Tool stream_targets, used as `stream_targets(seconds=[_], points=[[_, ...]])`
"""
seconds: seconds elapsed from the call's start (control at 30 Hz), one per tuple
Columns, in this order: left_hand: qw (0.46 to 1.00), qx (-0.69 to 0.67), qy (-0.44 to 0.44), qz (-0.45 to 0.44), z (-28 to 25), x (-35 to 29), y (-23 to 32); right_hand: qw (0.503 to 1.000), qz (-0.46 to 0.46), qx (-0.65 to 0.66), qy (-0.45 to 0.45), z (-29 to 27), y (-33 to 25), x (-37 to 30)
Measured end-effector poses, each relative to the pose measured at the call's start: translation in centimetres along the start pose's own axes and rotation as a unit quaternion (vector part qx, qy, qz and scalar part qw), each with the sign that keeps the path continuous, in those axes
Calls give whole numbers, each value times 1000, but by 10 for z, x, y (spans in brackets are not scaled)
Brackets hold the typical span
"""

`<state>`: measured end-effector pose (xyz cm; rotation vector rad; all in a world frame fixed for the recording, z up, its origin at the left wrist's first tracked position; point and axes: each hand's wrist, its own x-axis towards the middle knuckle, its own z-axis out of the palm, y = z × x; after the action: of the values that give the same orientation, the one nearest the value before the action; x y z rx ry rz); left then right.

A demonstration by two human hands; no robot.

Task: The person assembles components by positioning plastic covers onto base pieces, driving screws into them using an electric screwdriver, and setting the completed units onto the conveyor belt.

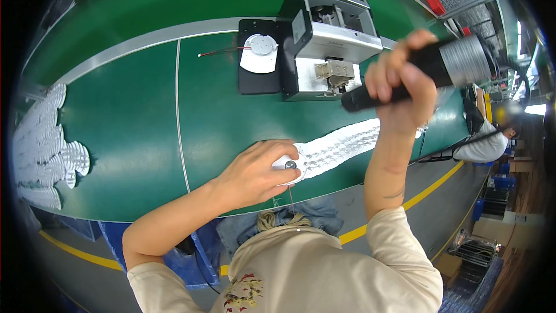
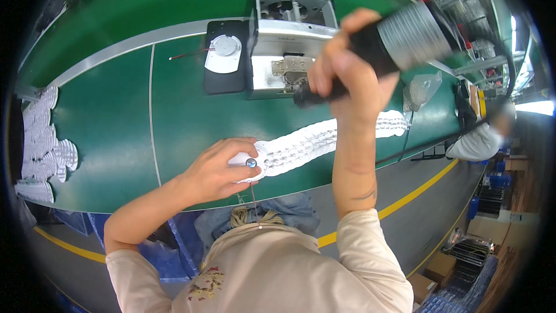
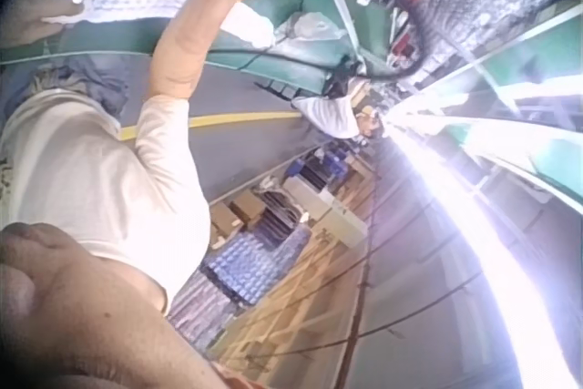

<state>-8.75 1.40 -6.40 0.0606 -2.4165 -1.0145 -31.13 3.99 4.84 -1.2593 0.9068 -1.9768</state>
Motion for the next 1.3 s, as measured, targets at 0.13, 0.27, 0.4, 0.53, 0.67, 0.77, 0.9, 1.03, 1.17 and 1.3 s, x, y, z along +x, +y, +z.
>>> stream_targets(seconds=[0.13, 0.27, 0.4, 0.53, 0.67, 0.77, 0.9, 1.03, 1.17, 1.3], points=[[1000, -11, 9, 5, 1, 0, -1, 995, -13, 40, -86, 20, -13, -46], [1000, -10, 13, 4, 0, 1, -1, 993, 11, 51, -105, 35, -19, -64], [1000, -5, 17, 7, -1, 0, 0, 996, 52, 27, -72, 43, -13, -74], [1000, -11, 16, 10, 1, 1, -1, 995, 69, 8, -70, 43, -9, -81], [1000, 1, 9, 15, -1, -1, 2, 993, 79, 18, -91, 46, -17, -89], [1000, -16, 11, -16, -2, -3, 9, 991, 73, 35, -111, 43, -14, -93], [999, -23, -5, -45, -3, -4, 7, 989, 90, 40, -106, 39, -8, -90], [997, -57, -3, -55, -4, -6, 2, 985, 118, 45, -118, 41, -8, -84], [1000, -11, 17, -15, -18, -3, 4, 976, 9, 171, -134, 25, -30, -66], [991, 74, 25, -108, -63, -7, 16, 984, -8, 129, -123, -3, -48, -69]])
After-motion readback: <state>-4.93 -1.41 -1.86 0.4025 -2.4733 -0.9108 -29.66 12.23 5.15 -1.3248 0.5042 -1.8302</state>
